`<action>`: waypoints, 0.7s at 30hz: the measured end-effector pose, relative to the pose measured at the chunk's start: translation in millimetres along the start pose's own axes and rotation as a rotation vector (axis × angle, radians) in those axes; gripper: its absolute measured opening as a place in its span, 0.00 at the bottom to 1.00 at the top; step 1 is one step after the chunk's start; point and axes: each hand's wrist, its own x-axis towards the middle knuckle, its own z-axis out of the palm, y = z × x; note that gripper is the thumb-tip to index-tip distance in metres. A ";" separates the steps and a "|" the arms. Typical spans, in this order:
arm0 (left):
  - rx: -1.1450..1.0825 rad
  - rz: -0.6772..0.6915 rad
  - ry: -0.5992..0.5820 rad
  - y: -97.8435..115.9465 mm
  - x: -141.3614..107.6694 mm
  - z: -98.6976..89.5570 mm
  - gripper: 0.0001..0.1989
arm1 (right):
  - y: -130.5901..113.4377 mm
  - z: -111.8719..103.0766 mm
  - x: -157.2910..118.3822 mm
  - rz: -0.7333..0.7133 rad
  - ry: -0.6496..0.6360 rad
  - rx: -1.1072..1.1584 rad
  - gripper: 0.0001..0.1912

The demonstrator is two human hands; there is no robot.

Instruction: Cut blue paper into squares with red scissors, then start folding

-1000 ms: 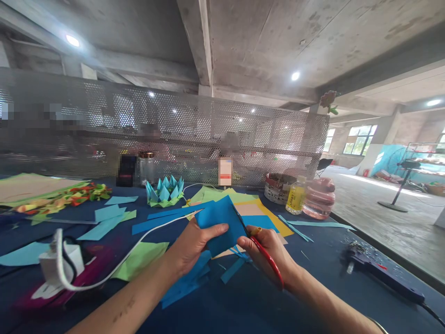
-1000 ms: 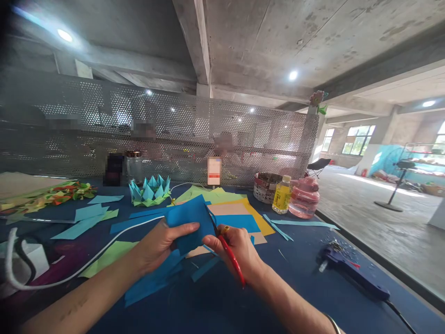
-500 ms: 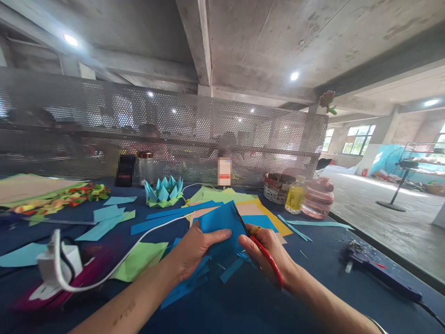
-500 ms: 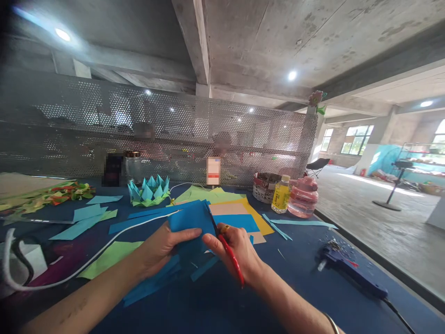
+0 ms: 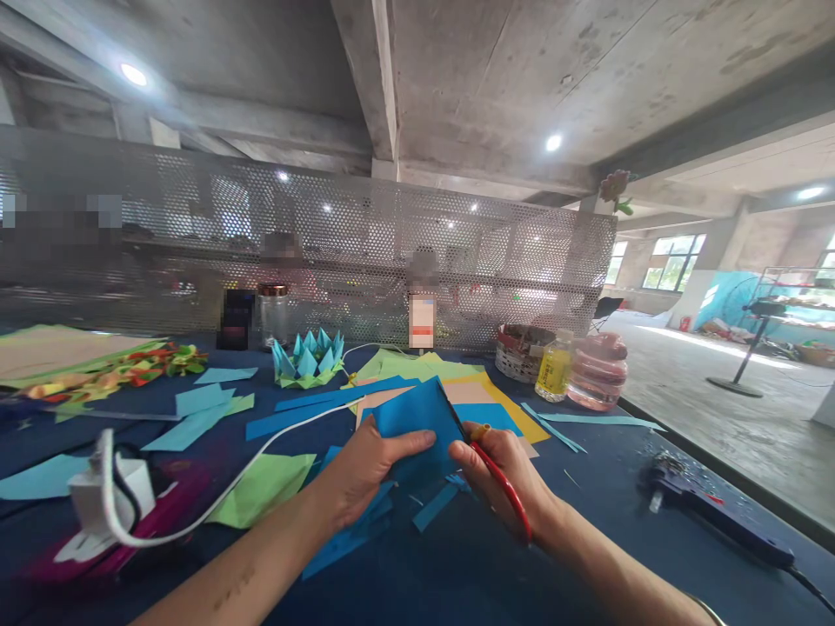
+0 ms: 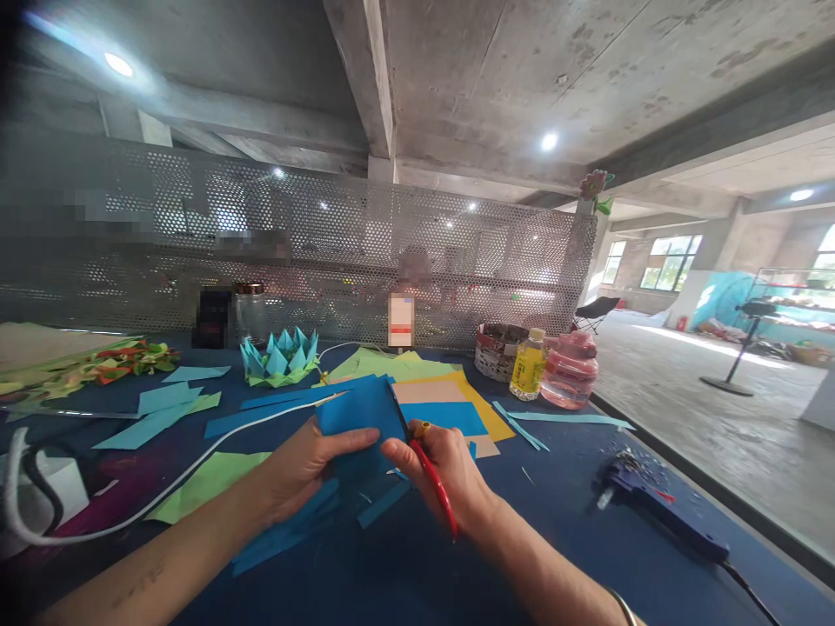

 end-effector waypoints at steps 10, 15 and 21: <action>0.035 0.014 -0.025 -3.5 -1.4 1.2 0.17 | -2.7 -3.6 -0.1 -0.052 0.008 -0.083 0.31; 0.035 0.012 -0.045 -6.0 -2.6 2.0 0.18 | 0.1 -3.3 -0.6 -0.041 -0.001 -0.040 0.31; 0.067 0.004 -0.028 -5.1 -1.3 0.7 0.17 | 3.4 -1.5 -0.3 -0.018 0.016 -0.020 0.30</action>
